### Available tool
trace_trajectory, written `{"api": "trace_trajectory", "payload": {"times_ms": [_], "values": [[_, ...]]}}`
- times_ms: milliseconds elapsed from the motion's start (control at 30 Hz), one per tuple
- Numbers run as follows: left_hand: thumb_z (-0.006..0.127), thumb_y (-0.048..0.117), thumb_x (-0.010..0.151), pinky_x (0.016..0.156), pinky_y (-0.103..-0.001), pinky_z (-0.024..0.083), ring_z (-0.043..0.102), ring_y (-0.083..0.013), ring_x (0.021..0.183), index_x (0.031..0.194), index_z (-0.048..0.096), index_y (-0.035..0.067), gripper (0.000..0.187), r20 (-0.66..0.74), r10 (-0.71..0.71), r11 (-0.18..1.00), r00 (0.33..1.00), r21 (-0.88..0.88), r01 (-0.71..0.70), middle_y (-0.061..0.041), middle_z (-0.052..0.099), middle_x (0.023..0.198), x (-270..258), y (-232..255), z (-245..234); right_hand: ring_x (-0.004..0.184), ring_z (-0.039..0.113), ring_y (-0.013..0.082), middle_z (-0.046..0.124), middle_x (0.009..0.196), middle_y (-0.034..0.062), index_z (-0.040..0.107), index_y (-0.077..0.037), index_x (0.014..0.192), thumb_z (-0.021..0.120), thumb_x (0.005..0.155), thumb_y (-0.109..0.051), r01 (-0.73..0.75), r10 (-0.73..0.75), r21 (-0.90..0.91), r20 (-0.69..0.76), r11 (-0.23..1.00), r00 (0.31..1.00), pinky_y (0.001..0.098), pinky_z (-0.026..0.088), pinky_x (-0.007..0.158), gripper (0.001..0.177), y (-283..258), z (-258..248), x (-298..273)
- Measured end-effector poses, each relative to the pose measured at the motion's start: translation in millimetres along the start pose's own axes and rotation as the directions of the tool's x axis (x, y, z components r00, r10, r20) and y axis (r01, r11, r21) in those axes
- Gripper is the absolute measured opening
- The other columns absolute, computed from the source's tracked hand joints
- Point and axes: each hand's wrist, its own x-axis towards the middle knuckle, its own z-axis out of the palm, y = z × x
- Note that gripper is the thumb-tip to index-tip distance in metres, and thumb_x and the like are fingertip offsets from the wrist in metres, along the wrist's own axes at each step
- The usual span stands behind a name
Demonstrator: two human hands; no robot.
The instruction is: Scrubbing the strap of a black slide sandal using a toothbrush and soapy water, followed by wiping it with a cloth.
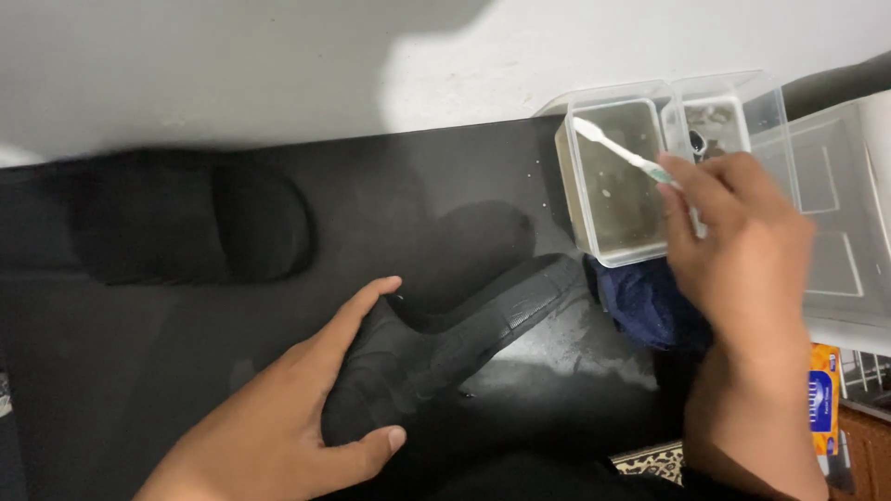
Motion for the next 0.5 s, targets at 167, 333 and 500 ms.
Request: {"api": "trace_trajectory", "payload": {"times_ms": [167, 333, 500], "values": [[0.081, 0.044, 0.075, 0.097, -0.022, 0.056, 0.075, -0.0006, 0.112, 0.167, 0.010, 0.060, 0.118, 0.010, -0.071, 0.997, 0.997, 0.013, 0.071, 0.020, 0.076, 0.131, -3, 5, -1, 0.093, 0.073, 0.0318, 0.070, 0.116, 0.0084, 0.083, -0.011, 0.138, 0.079, 0.113, -0.014, -0.029, 0.029, -0.097, -0.008, 0.995, 1.000, 0.0426, 0.055, 0.068, 0.026, 12, 0, -4], [0.083, 0.042, 0.076, 0.104, -0.026, 0.048, 0.058, -0.0043, 0.139, 0.167, 0.012, 0.051, 0.116, -0.034, 0.073, 0.997, 0.997, -0.027, -0.074, 0.019, 0.046, 0.165, 0, -7, 2, 0.085, 0.068, 0.0311, 0.071, 0.108, 0.0122, 0.087, 0.001, 0.141, 0.079, 0.118, -0.005, -0.050, 0.054, -0.069, 0.057, 0.996, 0.997, 0.0410, 0.050, 0.069, 0.025, 28, -21, -18], [0.081, 0.045, 0.078, 0.088, -0.028, 0.050, 0.061, -0.0102, 0.099, 0.168, 0.010, 0.057, 0.115, 0.002, -0.043, 0.999, 0.999, 0.026, 0.043, 0.008, 0.061, 0.117, -3, 3, -1, 0.086, 0.065, 0.0335, 0.069, 0.099, 0.0166, 0.081, 0.002, 0.130, 0.068, 0.119, -0.004, -0.139, 0.111, 0.130, 0.198, 0.982, 0.974, 0.0432, 0.048, 0.079, 0.018, 53, -19, -40]]}}
